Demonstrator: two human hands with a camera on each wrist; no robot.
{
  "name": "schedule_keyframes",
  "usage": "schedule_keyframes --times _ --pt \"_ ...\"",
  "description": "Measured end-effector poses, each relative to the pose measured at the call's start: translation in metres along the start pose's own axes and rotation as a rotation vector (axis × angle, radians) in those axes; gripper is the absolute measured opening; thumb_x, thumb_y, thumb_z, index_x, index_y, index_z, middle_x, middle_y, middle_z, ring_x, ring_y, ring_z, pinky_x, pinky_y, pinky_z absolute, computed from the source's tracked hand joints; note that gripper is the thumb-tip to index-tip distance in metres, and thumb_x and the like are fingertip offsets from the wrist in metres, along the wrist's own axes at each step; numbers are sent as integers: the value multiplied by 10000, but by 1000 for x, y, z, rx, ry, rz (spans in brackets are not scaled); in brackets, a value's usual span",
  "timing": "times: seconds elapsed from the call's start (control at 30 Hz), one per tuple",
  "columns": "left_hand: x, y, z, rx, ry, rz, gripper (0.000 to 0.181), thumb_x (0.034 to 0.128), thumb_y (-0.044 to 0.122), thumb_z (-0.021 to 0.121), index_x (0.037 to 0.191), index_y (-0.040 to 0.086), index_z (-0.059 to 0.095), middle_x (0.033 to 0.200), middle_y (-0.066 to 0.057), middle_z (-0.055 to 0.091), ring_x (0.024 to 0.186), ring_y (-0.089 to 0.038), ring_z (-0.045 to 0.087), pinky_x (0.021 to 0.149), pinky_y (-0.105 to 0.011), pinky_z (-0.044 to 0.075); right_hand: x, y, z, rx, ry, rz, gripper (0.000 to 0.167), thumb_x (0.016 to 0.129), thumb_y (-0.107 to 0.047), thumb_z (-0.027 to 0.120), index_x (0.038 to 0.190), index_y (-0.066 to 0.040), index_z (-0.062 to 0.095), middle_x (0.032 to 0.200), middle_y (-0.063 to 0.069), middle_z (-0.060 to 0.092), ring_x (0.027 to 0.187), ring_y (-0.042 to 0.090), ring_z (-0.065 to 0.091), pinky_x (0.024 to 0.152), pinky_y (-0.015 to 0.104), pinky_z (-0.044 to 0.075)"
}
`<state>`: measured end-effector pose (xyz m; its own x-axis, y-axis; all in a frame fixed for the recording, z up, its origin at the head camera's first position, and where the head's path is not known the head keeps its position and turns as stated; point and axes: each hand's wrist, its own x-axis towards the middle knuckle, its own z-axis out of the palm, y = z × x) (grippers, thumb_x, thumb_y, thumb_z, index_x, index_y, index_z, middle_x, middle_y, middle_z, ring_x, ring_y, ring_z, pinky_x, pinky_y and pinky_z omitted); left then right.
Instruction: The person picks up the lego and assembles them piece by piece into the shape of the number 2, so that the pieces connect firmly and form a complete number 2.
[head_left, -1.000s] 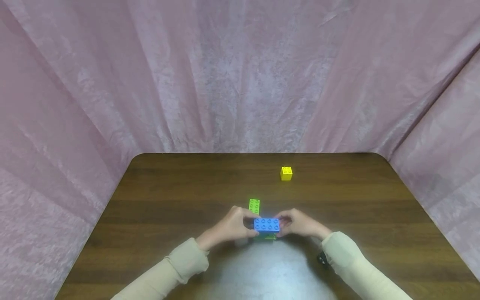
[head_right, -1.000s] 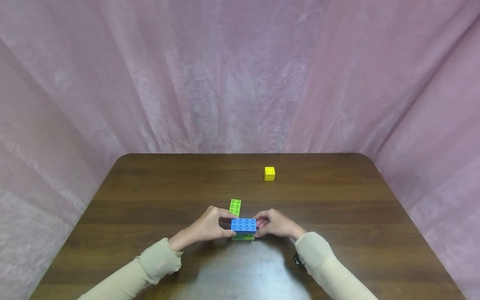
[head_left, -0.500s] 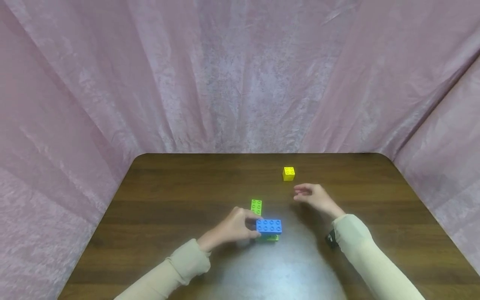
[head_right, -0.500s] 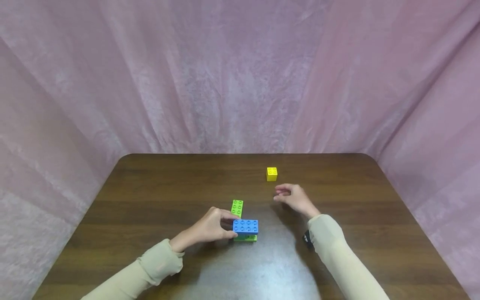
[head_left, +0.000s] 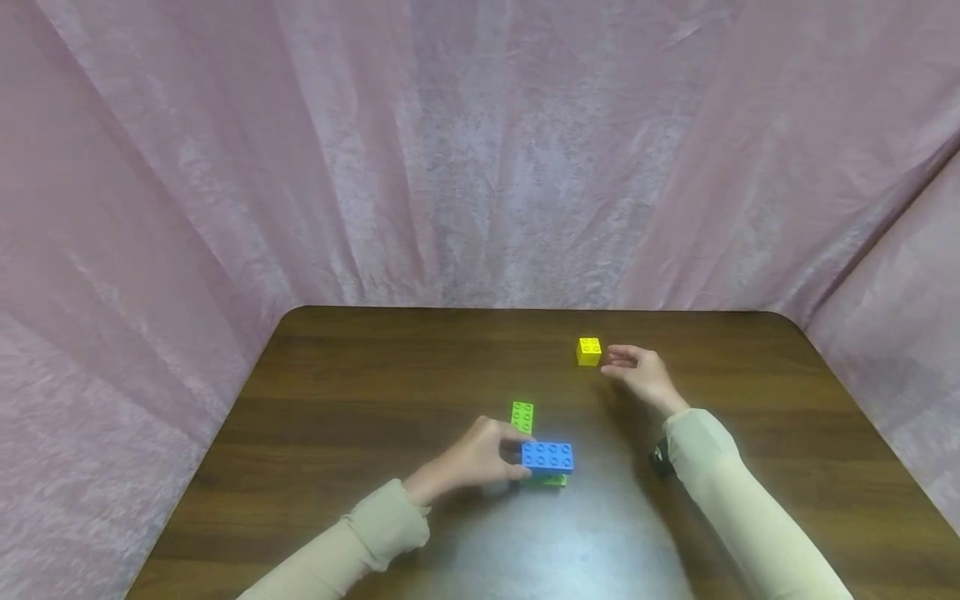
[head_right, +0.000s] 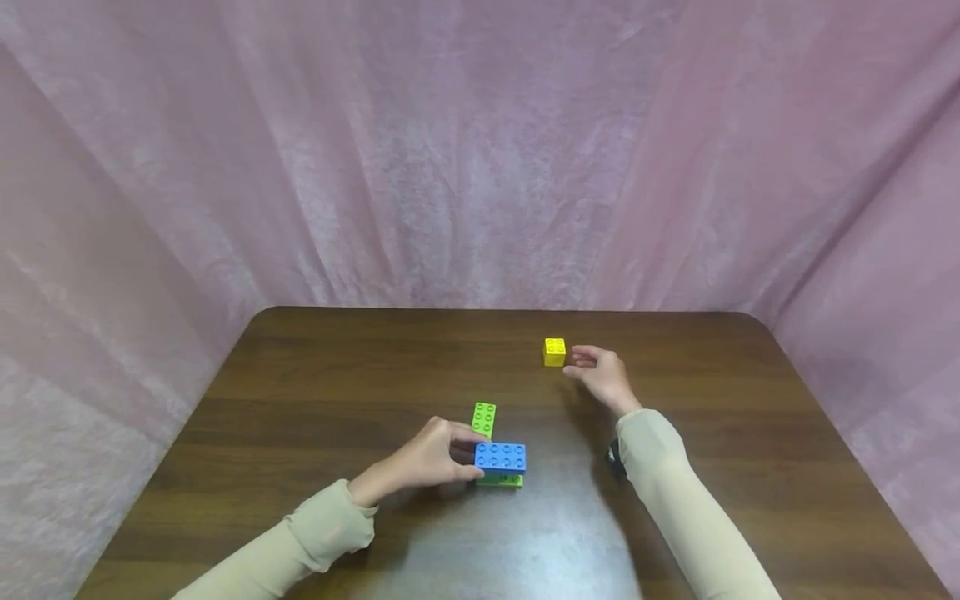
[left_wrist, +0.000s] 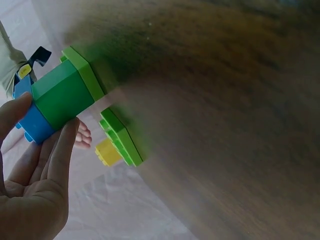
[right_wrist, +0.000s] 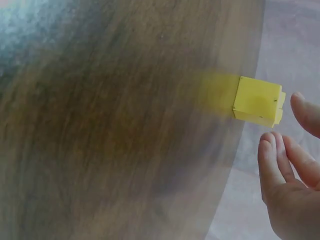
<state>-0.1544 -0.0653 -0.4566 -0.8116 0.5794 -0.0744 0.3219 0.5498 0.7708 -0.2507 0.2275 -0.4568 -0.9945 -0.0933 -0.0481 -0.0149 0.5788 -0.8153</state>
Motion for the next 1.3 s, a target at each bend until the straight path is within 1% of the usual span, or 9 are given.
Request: schedule_keyframes --times 0.23,0.4,0.5,0.67,0.8,0.93,1.03,1.13,1.3 --pt "-1 0 -1 8 -5 2 392 797 141 793 1173 79 700 1184 -95 716 1058 -159 699 861 -195 571 11 1 1 15 -8 0 596 929 -90 630 1439 84 375 1431 310 464 1280 446 518 1082 512 441" --pt "0 0 0 -5 -3 -4 401 789 131 796 1174 77 699 1182 -110 715 1035 -148 710 821 -165 570 17 0 2 13 -29 33 657 923 -109 629 1481 46 318 1516 284 347 1349 463 430 1121 523 393" --pt "0 0 1 -18 2 -7 403 784 125 800 1171 70 699 1171 -117 718 1004 -137 720 795 -157 574 20 0 3 32 -53 47 673 926 -111 626 1494 33 295 1538 270 312 1376 452 396 1135 517 377" --pt "-2 1 2 -33 6 -13 404 791 123 797 1178 68 696 1171 -114 719 1002 -130 721 797 -162 576 26 4 6 82 -81 61 689 935 -104 622 1506 32 262 1566 238 272 1416 420 350 1153 498 357" --pt "-3 2 2 -36 8 -18 408 792 116 794 1184 67 691 1173 -119 717 998 -131 722 790 -151 572 29 5 8 108 -113 79 704 944 -108 614 1515 33 227 1577 243 238 1431 419 321 1169 497 333" --pt "-4 1 2 -28 11 -17 410 794 123 793 1188 77 690 1179 -113 716 1002 -128 720 786 -151 572 32 7 9 110 -146 95 727 947 -116 612 1523 31 193 1577 262 213 1442 416 295 1183 497 307" --pt "-5 0 3 -18 14 -11 407 800 133 791 1191 85 691 1186 -102 714 1014 -127 717 798 -166 577 34 8 10 89 -156 99 736 947 -130 617 1526 21 188 1576 263 205 1442 412 296 1187 496 303" --pt "-6 0 3 -17 18 -9 404 805 138 788 1194 90 690 1193 -98 711 1028 -131 713 805 -170 577 36 9 13 68 -150 91 724 944 -133 623 1521 17 213 1570 263 217 1429 416 317 1180 498 316" --pt "-5 1 3 -42 11 -12 410 805 118 780 1201 79 682 1205 -116 703 1021 -142 718 777 -145 572 38 10 16 2 -93 50 645 936 -106 625 1478 54 313 1503 300 338 1361 439 416 1127 505 393"
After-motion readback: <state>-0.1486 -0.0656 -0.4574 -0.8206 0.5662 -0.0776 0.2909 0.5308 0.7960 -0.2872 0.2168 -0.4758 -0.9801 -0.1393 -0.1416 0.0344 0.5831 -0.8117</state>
